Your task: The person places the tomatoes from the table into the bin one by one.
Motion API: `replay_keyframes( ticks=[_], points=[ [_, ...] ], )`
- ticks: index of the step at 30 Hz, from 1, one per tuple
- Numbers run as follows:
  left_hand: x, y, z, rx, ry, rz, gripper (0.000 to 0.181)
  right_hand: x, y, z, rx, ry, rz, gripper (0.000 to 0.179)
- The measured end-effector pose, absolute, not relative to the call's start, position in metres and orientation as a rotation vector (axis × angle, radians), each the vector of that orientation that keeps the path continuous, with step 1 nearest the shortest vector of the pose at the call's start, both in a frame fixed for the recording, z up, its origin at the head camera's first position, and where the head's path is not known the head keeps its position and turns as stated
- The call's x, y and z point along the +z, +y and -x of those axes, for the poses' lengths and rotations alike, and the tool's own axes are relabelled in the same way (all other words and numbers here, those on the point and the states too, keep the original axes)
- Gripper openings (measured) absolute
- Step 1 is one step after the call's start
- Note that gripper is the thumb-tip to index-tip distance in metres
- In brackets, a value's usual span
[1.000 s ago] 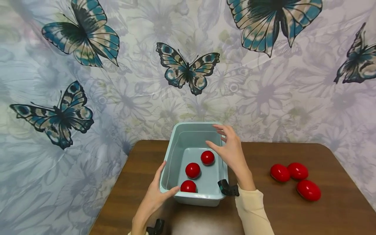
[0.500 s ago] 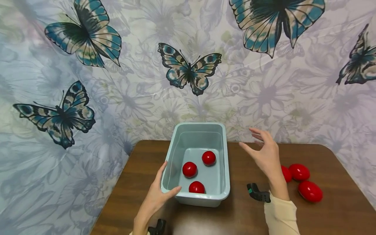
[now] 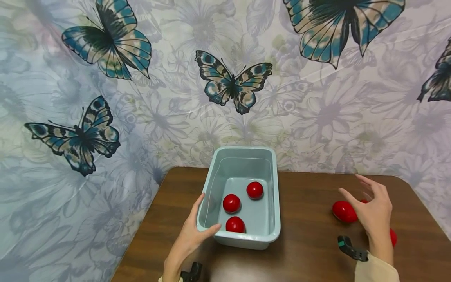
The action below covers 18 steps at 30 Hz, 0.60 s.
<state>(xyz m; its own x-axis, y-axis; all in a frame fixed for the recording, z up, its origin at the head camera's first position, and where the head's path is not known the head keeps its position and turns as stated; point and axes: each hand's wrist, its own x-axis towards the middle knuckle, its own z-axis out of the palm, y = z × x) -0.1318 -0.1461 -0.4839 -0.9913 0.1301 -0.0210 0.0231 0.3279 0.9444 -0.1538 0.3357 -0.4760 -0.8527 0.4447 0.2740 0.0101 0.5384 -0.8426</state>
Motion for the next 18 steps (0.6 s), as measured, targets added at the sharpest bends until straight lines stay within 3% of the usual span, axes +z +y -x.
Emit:
replay_keyframes(
  ticks=[11, 18],
  points=[
    [-0.484, -0.146, 0.13, 1.766, 2.481, -0.134, 0.104, -0.55, 0.341, 0.156, 1.042, -2.58, 0.334, 0.054],
    [-0.483, -0.145, 0.131, 1.795, 2.454, -0.13, 0.104, -0.565, 0.336, 0.16, 1.044, -2.614, 0.37, 0.053]
  ],
)
